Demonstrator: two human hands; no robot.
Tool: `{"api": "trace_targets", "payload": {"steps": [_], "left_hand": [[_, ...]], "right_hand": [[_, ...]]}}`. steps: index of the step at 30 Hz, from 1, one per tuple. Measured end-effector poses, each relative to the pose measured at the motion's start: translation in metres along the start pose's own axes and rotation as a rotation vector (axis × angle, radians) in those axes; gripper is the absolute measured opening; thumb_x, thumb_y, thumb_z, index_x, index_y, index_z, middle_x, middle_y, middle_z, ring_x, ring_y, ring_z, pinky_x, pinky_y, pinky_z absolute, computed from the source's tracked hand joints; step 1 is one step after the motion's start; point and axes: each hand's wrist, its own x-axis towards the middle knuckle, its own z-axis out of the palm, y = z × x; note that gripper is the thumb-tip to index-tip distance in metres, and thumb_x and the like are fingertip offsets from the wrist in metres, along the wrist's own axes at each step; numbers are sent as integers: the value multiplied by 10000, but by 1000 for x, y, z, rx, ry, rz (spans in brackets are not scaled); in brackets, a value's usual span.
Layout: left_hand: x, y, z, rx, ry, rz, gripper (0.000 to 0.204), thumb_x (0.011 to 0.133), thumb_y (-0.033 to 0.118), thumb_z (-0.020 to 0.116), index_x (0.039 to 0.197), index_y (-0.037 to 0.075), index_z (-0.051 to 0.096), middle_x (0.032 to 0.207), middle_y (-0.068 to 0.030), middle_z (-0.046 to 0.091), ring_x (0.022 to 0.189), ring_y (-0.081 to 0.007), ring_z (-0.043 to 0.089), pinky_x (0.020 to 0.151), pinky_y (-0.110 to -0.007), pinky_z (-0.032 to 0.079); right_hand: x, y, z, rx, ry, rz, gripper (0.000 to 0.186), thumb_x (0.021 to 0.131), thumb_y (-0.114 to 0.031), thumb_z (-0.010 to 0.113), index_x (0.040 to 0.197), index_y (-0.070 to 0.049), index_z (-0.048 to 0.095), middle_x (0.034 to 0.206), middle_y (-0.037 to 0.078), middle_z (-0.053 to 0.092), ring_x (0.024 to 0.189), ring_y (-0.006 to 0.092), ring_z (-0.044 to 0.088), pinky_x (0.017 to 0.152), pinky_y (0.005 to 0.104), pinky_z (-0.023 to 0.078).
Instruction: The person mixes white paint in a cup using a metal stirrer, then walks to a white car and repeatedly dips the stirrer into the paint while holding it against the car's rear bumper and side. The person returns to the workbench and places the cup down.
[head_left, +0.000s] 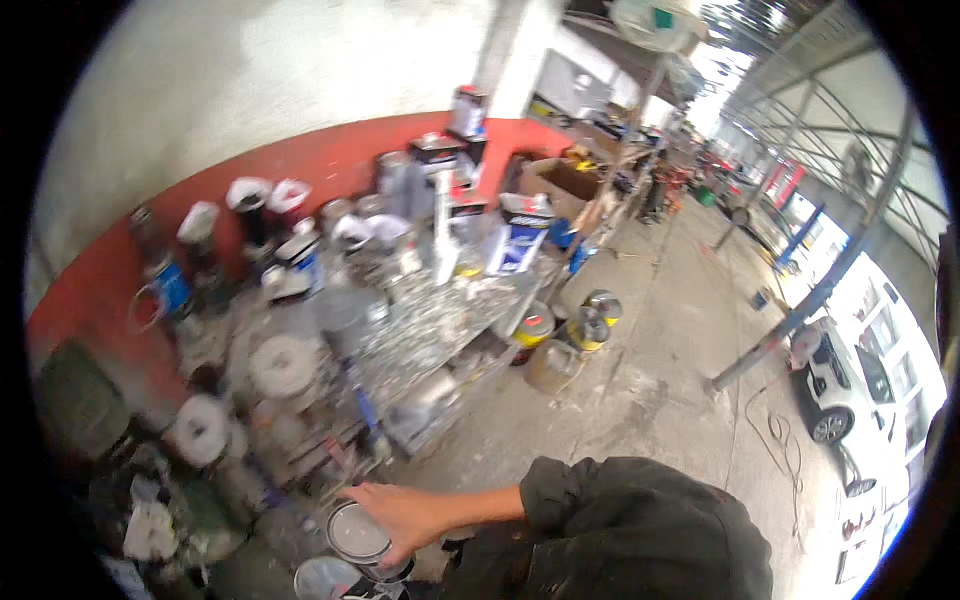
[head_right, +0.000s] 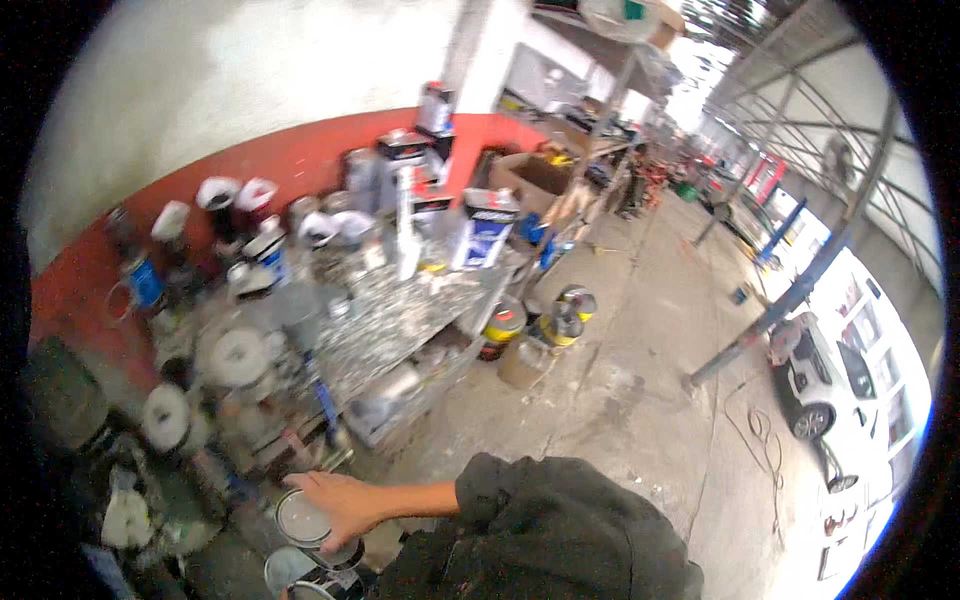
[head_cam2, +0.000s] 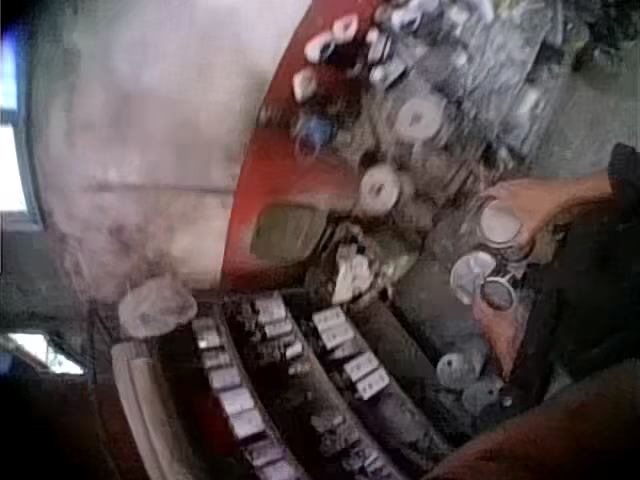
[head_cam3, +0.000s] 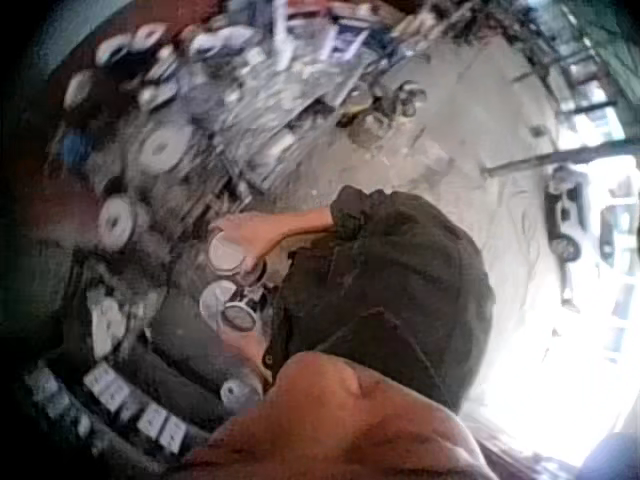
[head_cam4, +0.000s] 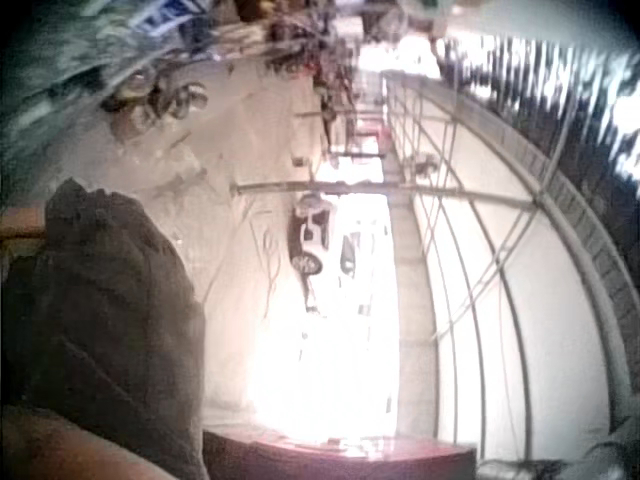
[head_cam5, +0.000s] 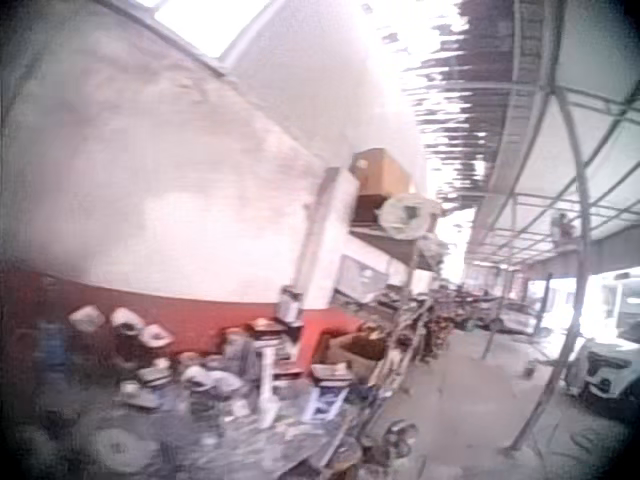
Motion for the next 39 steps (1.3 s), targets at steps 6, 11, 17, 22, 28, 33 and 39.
{"api": "trace_targets", "payload": {"steps": [6,11,17,22,28,33,39], "left_hand": [[51,149,99,-141,-186,205,965,640,301,850,1455,85,379,1383,-195,465,1308,-399,429,1082,-542,362],[112,306,137,-217,-218,365,1035,544,267,889,1430,51,402,1399,-203,452,1327,-391,408,1104,-492,346],[202,428,178,-118,-159,651,949,561,288,876,1378,71,443,1401,-191,461,1286,-393,432,1082,-477,374],[274,508,231,-3,-214,659,947,575,294,881,1381,81,432,1414,-188,456,1304,-404,410,1065,-490,395],[363,566,290,-18,-180,746,949,551,238,894,1369,76,439,1339,-225,511,1265,-418,452,1078,-505,366],[413,556,326,84,-150,577,1014,544,238,881,1415,97,381,1437,-242,394,1278,-462,408,1070,-542,366],[429,551,335,1,-72,603,1011,594,285,887,1426,27,373,1377,-254,466,1303,-445,389,1101,-513,326]], "right_hand": [[-131,135,-113,-107,256,193,1146,552,-389,875,1437,39,286,1356,279,458,1268,423,463,1096,460,372],[-226,202,-187,-94,438,344,1142,573,-417,878,1450,31,299,1365,261,463,1267,417,468,1101,465,373],[-250,264,-215,-61,517,464,1138,596,-434,895,1456,18,302,1422,242,429,1312,388,450,1108,451,365],[-238,314,-233,-148,595,462,1114,599,-430,889,1444,20,319,1388,252,460,1288,405,463,1096,465,369],[-189,359,-304,-283,654,395,1119,582,-439,888,1439,18,332,1368,252,471,1281,411,460,1105,479,352],[-108,394,-342,-385,656,385,1060,571,-374,865,1427,-1,362,1356,240,480,1237,415,485,1069,478,378],[-58,437,-387,-243,562,253,1104,535,-366,887,1444,-36,354,1351,218,492,1255,406,473,1083,481,363]]}}
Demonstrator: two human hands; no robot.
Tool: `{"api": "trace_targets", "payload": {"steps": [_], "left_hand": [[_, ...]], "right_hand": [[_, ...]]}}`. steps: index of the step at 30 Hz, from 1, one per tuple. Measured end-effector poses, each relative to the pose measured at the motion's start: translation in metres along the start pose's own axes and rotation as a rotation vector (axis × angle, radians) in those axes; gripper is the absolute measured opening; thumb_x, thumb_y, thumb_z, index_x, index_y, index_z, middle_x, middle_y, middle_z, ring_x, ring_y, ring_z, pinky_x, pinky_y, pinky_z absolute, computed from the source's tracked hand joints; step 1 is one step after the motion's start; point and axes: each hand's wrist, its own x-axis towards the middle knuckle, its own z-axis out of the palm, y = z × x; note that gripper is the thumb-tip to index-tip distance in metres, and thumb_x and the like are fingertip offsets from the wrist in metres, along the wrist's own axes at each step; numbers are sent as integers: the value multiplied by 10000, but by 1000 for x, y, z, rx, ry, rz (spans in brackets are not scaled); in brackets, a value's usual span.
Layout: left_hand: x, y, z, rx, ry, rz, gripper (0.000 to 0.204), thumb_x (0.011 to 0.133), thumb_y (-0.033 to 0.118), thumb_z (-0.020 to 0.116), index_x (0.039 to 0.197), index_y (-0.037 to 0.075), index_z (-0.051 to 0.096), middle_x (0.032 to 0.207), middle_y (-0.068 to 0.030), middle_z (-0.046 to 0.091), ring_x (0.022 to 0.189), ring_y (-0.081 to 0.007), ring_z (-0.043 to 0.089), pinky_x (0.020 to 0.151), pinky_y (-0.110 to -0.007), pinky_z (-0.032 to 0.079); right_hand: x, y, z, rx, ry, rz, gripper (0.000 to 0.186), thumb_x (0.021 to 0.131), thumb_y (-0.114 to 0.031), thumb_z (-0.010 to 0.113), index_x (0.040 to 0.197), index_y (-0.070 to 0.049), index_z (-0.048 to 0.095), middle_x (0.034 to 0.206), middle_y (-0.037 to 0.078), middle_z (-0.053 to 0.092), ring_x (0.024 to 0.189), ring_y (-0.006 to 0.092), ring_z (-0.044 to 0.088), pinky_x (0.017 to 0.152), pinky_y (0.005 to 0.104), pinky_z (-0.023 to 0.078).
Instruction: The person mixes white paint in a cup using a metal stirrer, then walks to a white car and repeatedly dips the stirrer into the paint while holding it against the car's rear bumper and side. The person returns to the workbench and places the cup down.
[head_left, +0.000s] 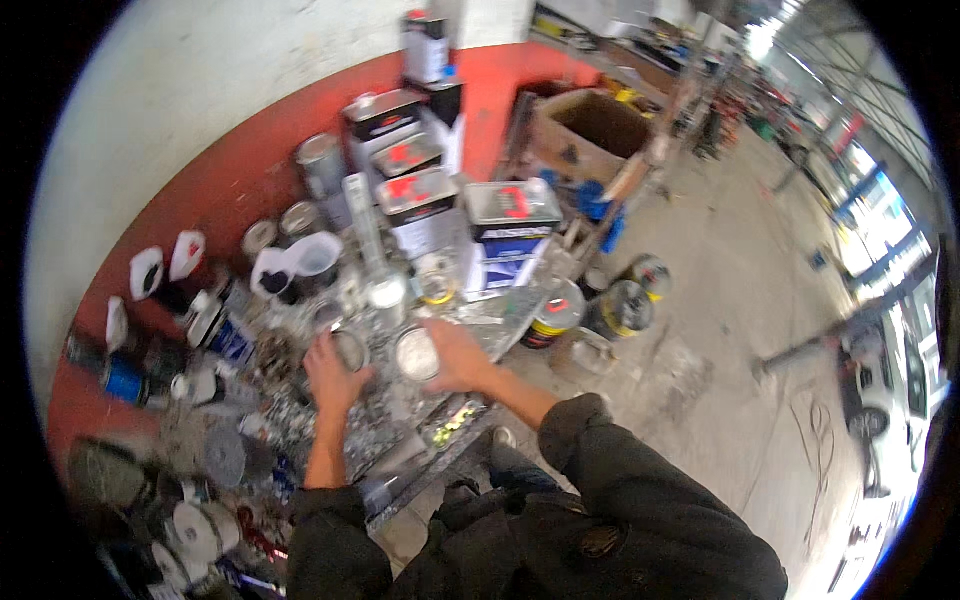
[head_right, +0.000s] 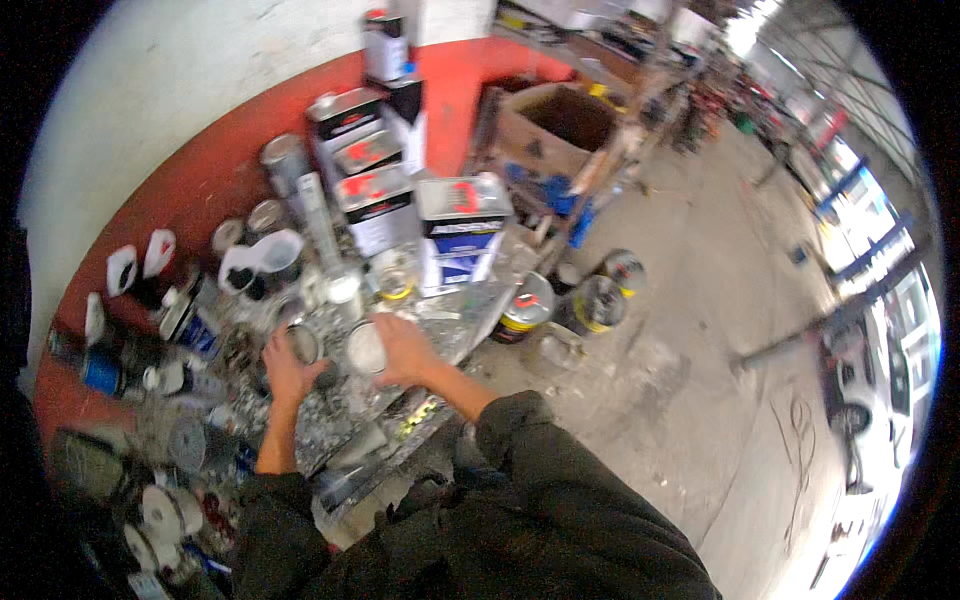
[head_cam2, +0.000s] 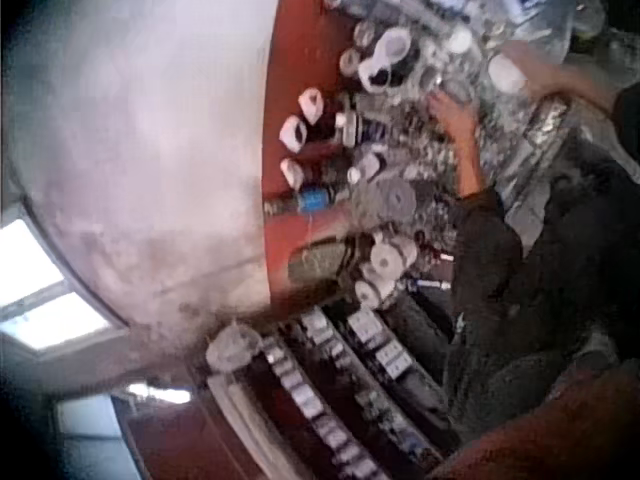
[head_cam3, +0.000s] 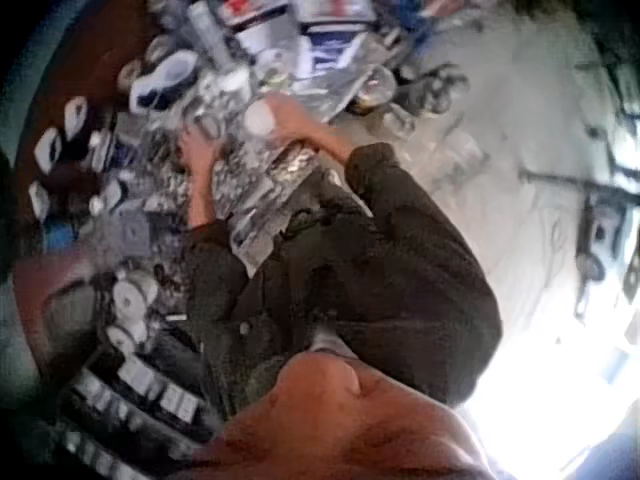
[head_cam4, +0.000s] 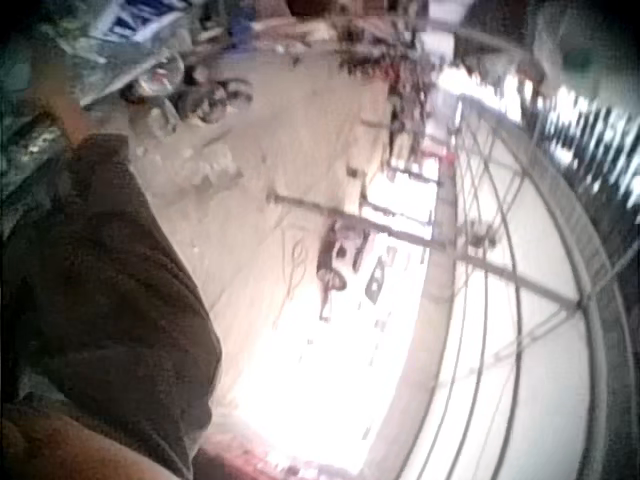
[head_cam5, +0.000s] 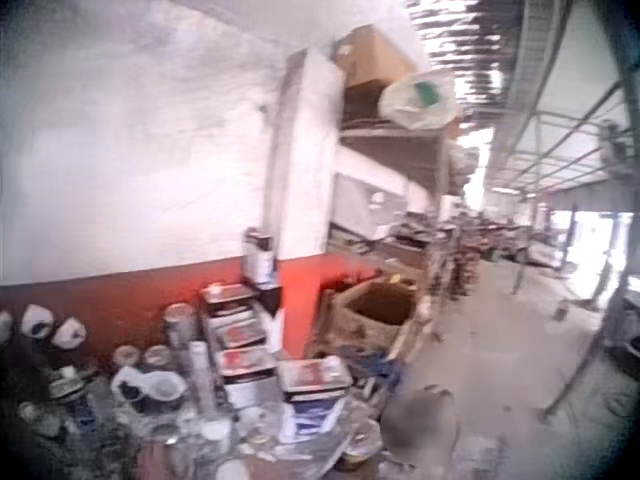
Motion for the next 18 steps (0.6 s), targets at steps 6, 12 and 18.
{"api": "trace_targets", "payload": {"steps": [6,12,18], "left_hand": [[-54,47,-12,-88,99,147,969,661,253,880,1453,36,364,1400,-224,479,1271,-415,465,1067,-477,388],[-74,97,50,-426,25,-245,990,658,242,888,1459,40,342,1411,-215,483,1307,-385,468,1055,-439,414],[-50,102,97,-632,16,-336,1080,602,317,908,1473,39,333,1439,-197,469,1315,-373,463,1091,-438,391]], "right_hand": [[30,18,-8,-191,-181,-66,1109,538,-400,899,1442,-37,368,1388,182,467,1310,386,421,1114,516,323],[61,2,-33,-433,-414,-249,1016,530,-416,909,1331,18,460,1332,211,472,1267,384,436,1068,498,367],[74,-3,-32,-472,-450,-388,926,440,-414,934,1133,52,534,1137,208,538,1136,358,525,962,421,473]]}}
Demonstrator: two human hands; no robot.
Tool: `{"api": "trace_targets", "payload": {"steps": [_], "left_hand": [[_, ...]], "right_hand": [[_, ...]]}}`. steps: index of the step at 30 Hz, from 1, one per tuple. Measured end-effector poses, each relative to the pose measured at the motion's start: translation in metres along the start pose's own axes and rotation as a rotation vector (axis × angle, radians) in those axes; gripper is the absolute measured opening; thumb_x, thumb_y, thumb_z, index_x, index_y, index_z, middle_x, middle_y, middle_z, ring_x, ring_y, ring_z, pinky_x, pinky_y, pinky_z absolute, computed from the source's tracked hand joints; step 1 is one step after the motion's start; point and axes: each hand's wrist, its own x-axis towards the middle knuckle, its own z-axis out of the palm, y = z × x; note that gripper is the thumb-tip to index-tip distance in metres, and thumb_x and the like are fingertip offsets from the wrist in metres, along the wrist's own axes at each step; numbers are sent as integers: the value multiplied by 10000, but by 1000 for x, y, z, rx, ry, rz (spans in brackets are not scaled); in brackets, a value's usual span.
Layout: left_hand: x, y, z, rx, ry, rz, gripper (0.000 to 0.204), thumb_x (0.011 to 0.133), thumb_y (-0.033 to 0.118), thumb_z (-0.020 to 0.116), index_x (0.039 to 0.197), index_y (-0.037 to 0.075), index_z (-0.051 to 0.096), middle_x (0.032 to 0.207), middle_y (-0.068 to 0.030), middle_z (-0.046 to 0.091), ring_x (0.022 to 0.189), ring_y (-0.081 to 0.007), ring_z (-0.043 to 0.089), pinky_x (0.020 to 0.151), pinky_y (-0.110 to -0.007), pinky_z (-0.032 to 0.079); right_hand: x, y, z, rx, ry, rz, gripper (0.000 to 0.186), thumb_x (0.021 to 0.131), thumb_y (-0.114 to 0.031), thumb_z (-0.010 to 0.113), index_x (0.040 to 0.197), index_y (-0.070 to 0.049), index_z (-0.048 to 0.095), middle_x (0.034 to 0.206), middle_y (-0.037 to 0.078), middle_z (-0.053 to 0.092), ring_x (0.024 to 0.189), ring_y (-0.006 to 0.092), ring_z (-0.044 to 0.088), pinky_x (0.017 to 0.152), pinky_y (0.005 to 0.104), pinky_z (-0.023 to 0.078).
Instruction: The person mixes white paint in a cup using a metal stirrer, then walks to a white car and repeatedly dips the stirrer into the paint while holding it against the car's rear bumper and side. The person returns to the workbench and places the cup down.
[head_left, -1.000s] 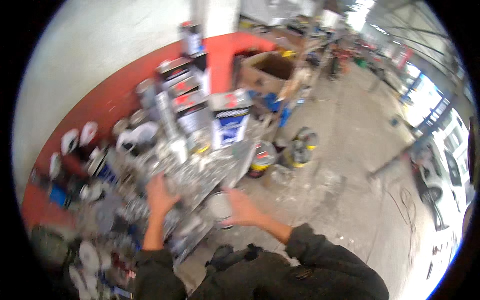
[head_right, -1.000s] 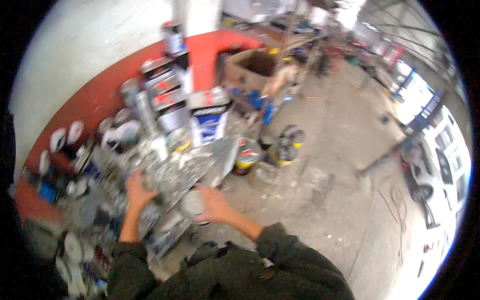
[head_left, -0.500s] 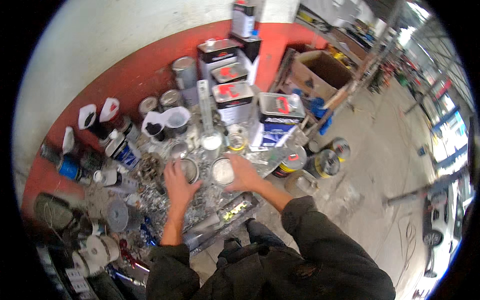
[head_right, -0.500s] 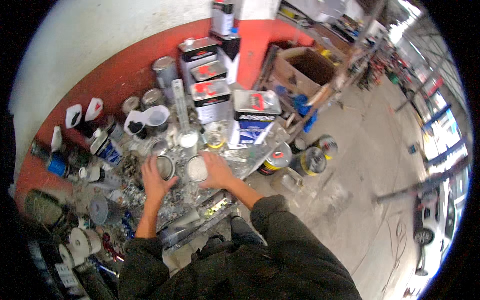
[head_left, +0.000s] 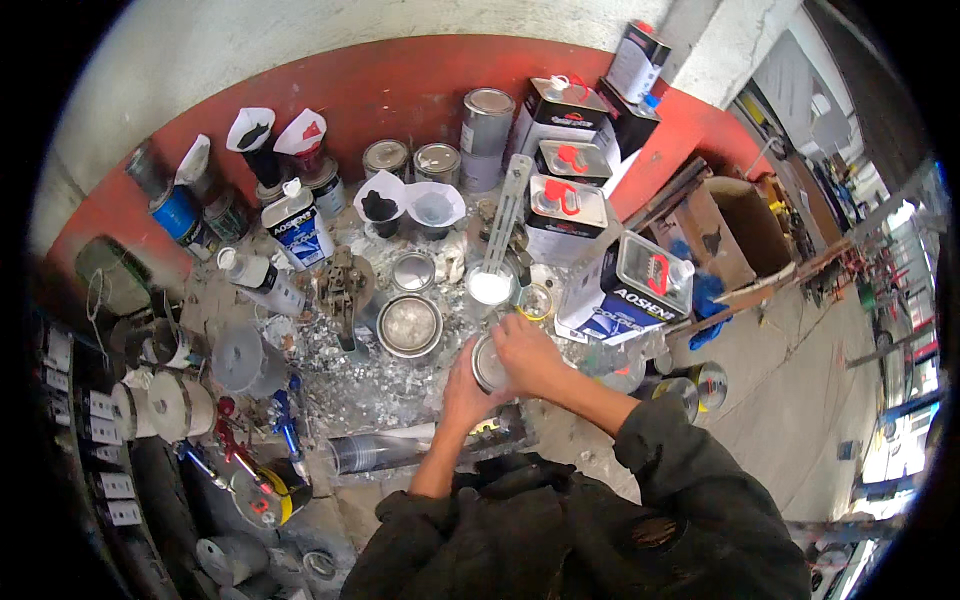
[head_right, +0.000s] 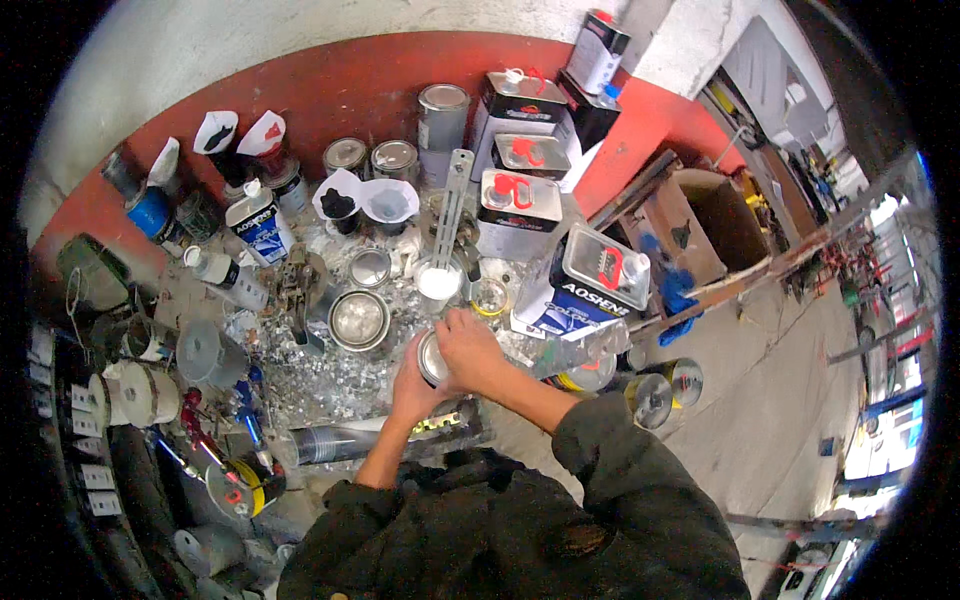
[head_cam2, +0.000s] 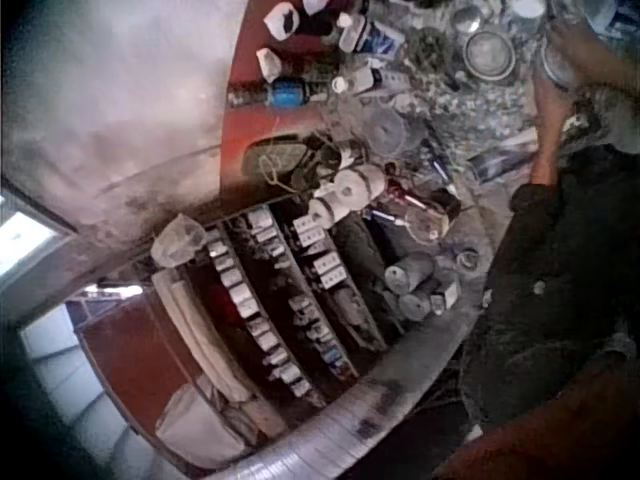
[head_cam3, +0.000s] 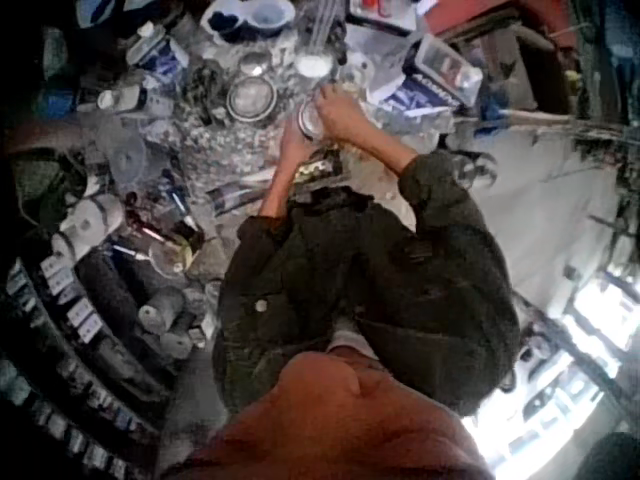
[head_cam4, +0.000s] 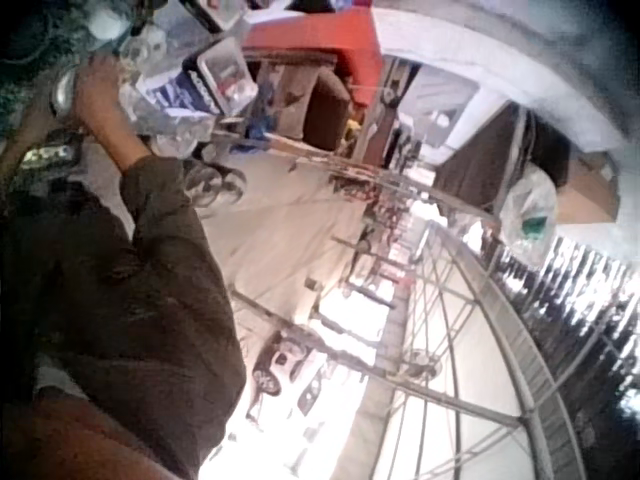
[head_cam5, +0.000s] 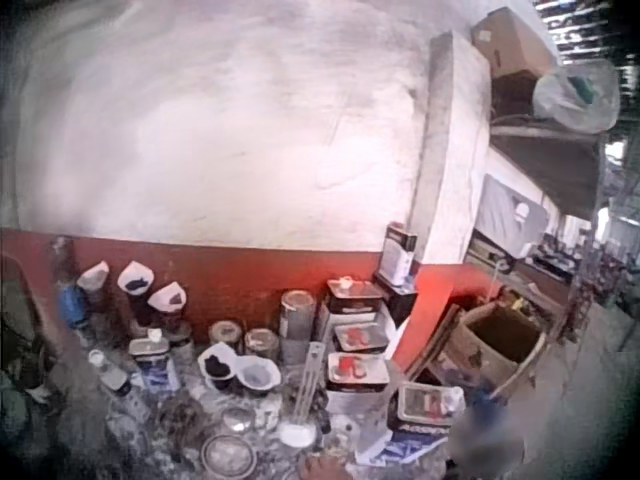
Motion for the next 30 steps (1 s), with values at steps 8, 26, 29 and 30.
{"api": "trace_targets", "payload": {"steps": [8,26,29,30], "left_hand": [[6,-5,12,4,79,94,1060,519,267,933,1407,57,394,1333,-184,540,1244,-378,508,1062,-441,411],[10,5,17,2,108,10,1114,481,229,955,1419,41,386,1351,-157,560,1256,-323,543,1045,-408,442],[8,10,19,-40,135,23,1076,487,221,950,1395,37,404,1321,-153,571,1230,-309,557,1036,-400,448],[8,9,21,-86,136,-16,1067,480,223,947,1387,39,415,1311,-158,568,1215,-318,560,1029,-406,449]], "right_hand": [[7,14,1,-25,-35,-22,911,456,-466,923,1087,58,526,1102,201,544,1103,362,537,955,416,485],[-28,50,-8,448,276,180,980,542,-399,938,1288,7,450,1171,150,513,1136,292,515,951,389,465],[-64,98,7,1013,143,396,899,693,-344,891,1369,4,411,1204,102,547,1120,211,545,964,367,456],[-74,118,29,1209,103,426,845,731,-332,865,1370,-1,421,1205,97,554,1117,199,551,966,366,458]]}}
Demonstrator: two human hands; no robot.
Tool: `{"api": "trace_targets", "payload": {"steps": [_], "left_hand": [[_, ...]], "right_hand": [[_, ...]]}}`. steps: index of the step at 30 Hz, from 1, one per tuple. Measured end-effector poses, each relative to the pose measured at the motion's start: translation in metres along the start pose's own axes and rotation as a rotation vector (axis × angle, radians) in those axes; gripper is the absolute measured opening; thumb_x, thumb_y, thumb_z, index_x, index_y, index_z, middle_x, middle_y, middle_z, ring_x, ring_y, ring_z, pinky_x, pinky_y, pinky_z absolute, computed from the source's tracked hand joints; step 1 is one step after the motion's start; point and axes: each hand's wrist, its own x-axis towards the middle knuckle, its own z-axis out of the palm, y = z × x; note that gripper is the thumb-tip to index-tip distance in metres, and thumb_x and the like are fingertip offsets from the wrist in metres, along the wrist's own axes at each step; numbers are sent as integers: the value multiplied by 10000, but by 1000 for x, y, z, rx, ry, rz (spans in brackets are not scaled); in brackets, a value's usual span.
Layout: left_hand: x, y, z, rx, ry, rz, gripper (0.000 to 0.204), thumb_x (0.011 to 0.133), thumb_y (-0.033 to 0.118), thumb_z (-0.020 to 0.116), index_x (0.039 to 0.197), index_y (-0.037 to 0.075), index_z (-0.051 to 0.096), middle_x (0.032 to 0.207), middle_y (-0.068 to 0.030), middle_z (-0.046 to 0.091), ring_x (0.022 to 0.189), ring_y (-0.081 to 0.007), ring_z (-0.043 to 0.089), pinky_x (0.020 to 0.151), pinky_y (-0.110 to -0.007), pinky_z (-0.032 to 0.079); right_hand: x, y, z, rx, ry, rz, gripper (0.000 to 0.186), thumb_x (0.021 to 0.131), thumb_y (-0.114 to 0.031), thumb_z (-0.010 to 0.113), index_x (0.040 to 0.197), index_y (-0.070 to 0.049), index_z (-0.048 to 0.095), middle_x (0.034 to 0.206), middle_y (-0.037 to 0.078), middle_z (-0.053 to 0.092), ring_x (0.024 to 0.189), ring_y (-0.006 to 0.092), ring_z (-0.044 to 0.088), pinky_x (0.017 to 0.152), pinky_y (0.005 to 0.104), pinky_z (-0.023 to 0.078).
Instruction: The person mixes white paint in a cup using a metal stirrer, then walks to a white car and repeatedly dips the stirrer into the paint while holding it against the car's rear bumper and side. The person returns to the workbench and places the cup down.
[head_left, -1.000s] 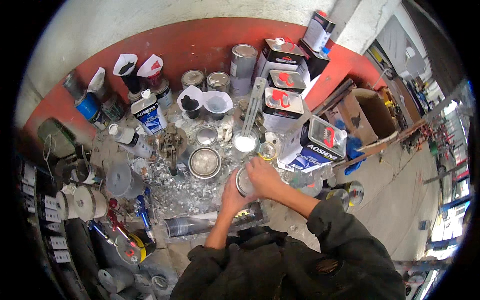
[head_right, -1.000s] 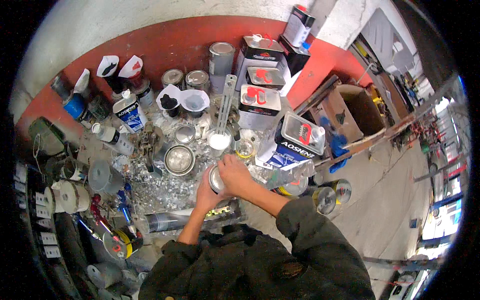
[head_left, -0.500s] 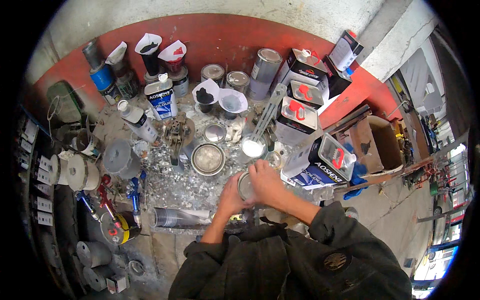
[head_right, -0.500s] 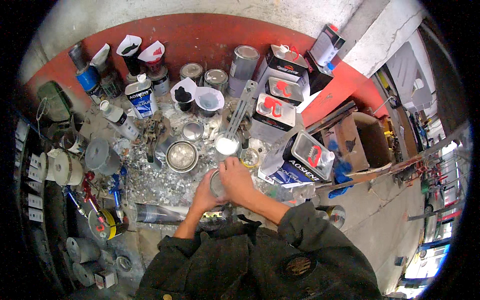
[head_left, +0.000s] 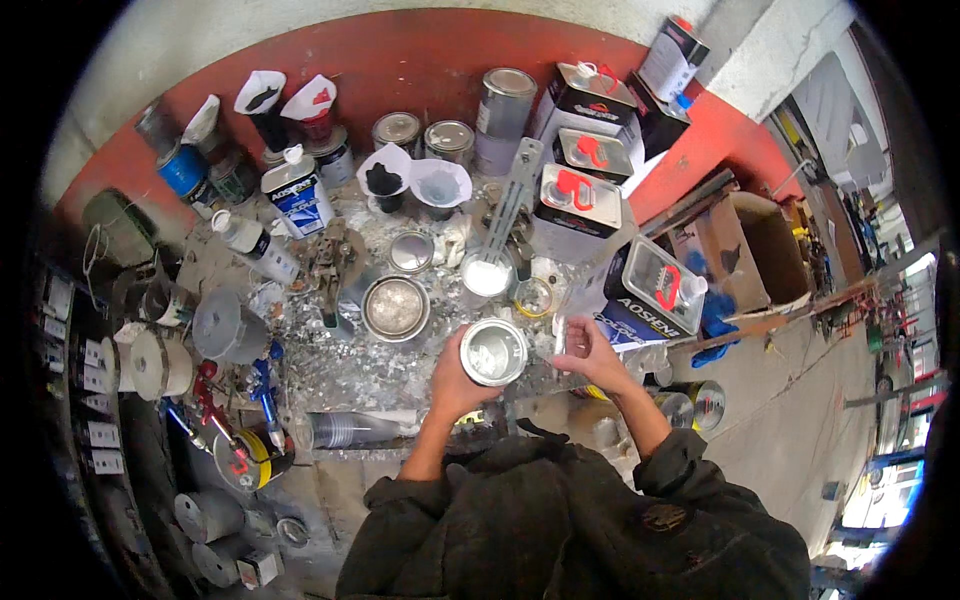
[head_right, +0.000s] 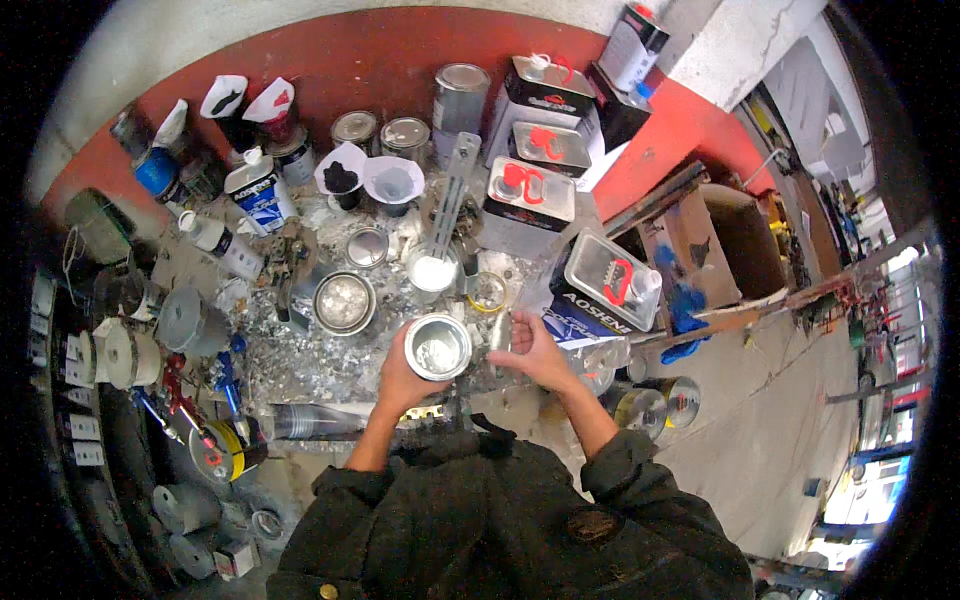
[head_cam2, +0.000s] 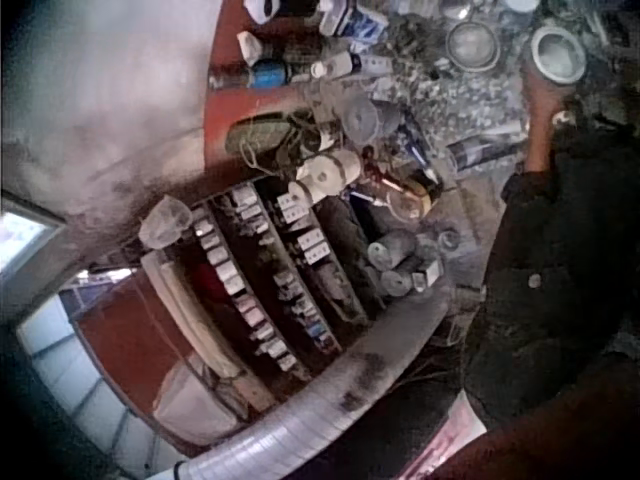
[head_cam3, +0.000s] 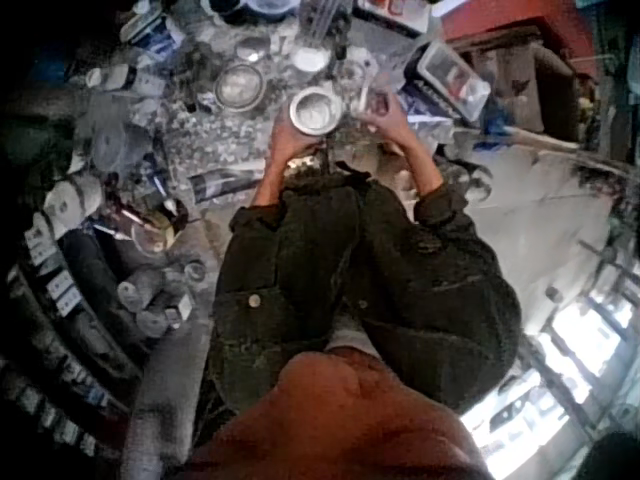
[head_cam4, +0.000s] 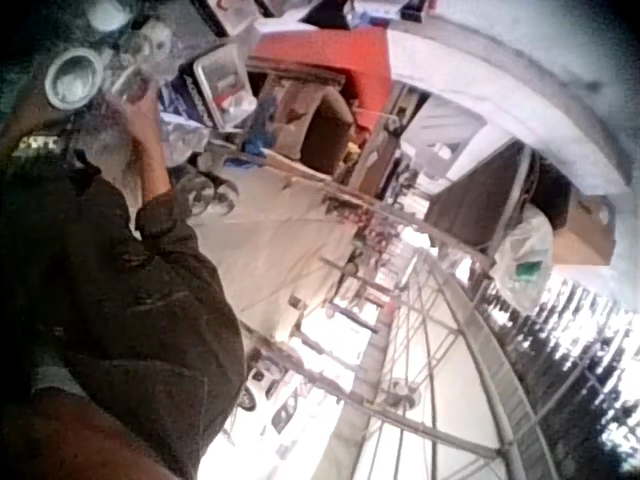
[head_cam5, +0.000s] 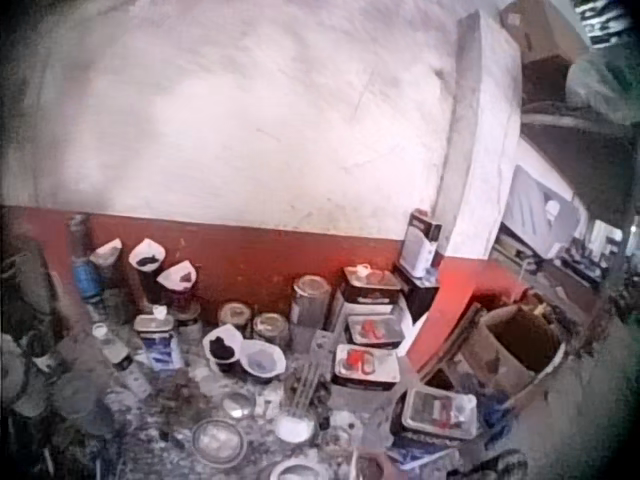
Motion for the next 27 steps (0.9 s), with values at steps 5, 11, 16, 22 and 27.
{"api": "trace_targets", "payload": {"steps": [5,11,16,22,27], "left_hand": [[-15,0,-8,-51,58,-12,1083,503,261,961,1398,36,395,1330,-134,562,1228,-283,562,1042,-387,449],[-38,39,-45,-24,22,-33,1064,493,215,935,1394,31,400,1353,-139,530,1259,-283,522,1086,-397,397],[-51,62,-81,196,83,44,1039,457,193,908,1367,28,434,1359,-163,499,1283,-348,469,1108,-429,353],[-58,80,-119,446,147,100,1083,443,200,923,1387,36,419,1380,-161,479,1303,-362,448,1116,-440,346],[-64,81,-133,443,177,39,1081,483,209,934,1395,4,392,1383,-176,475,1311,-342,448,1127,-429,337]], "right_hand": [[-12,83,-18,596,-136,297,602,918,-334,658,1400,-45,440,1266,81,587,1120,202,585,965,381,467],[-1,95,21,1136,-217,430,585,978,-405,528,1431,-58,397,1376,125,537,1224,302,568,1020,486,473],[23,99,40,959,-172,539,600,981,-426,528,1436,-62,384,1348,158,547,1197,309,586,988,501,506],[41,116,48,329,121,306,596,908,-326,655,1381,-30,449,1299,153,571,1115,299,612,955,468,516],[24,73,50,-420,345,-213,499,787,-226,738,1198,8,578,1194,183,602,1131,362,577,1003,433,439]]}}
